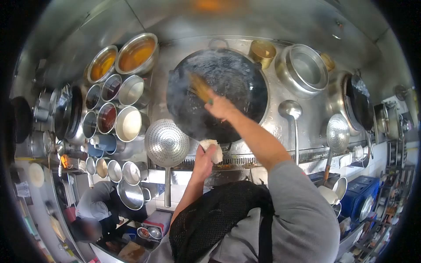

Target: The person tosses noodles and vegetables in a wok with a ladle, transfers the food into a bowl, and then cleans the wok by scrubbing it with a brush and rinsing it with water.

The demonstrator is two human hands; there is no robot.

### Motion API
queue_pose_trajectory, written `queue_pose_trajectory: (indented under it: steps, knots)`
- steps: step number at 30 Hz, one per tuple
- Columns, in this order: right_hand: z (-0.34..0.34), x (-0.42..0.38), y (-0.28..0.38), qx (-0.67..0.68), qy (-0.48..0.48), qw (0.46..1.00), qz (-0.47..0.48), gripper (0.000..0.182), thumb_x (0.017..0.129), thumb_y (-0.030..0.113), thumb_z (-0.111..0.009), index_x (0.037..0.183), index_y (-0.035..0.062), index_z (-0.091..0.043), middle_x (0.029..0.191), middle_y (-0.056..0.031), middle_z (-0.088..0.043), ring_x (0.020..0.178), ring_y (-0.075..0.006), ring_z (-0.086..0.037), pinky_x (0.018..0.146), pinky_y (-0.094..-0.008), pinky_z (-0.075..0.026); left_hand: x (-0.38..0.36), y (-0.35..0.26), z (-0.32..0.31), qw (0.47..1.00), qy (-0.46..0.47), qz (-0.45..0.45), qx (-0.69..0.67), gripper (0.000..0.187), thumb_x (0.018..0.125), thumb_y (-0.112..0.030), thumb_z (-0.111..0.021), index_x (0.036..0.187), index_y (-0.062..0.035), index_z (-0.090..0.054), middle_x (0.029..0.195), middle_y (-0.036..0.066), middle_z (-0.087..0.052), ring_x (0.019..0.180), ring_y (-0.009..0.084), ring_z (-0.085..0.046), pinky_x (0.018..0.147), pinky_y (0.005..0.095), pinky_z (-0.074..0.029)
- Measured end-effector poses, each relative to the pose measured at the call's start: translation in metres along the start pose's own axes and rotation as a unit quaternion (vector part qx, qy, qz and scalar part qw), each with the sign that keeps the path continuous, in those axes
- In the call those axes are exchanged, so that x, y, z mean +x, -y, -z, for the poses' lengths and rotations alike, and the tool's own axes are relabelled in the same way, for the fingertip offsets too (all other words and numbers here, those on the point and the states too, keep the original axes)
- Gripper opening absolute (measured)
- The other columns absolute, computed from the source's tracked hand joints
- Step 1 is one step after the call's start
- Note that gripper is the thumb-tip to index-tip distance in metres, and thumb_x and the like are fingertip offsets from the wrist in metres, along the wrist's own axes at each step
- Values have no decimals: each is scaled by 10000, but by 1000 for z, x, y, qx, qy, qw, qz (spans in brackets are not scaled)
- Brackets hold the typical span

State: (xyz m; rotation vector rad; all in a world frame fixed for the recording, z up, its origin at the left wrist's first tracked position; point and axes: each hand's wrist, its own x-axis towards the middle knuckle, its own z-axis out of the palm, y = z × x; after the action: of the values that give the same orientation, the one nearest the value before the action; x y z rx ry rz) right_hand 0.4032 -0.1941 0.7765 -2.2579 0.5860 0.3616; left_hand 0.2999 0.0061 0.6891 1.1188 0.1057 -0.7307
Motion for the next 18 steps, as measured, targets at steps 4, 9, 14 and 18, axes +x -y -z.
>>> queue_pose_trajectory:
  steps: [4,9,14,18]
  knots:
    - [-12,-48,-5,41,123,991,27,781,925,370,-630,1579,173,-251,806,-166,-681,593,-280,-669,504,-362,-572,2,-1,-3,1000,-21,4,-6,289,976,-80,-585,1241,-4,-499,1101,93,-621,923,184,-642,771,334,-554]
    - [32,-98,-92,-188,193,954,133,811,857,514,-651,1547,206,-355,1328,-231,-601,1159,-393,-613,1032,-413,-472,8,3,-1,999,-21,16,-35,303,963,-81,-602,1237,-8,-496,1096,108,-621,919,221,-654,747,394,-586]
    - [148,-145,-86,-235,71,959,-140,693,910,449,-623,1523,213,-404,1048,-185,-728,922,-286,-716,871,-397,-543,13,5,2,998,-28,37,-40,357,945,-74,-604,1270,2,-480,1142,140,-608,1006,278,-651,773,448,-598]
    - [113,-173,-158,-32,-119,991,-53,700,920,408,-657,1518,152,-397,1080,-242,-702,953,-362,-697,867,-409,-541,14,-16,-4,992,-14,106,-73,372,912,-64,-616,1255,11,-491,1160,161,-590,1042,322,-629,763,513,-602]
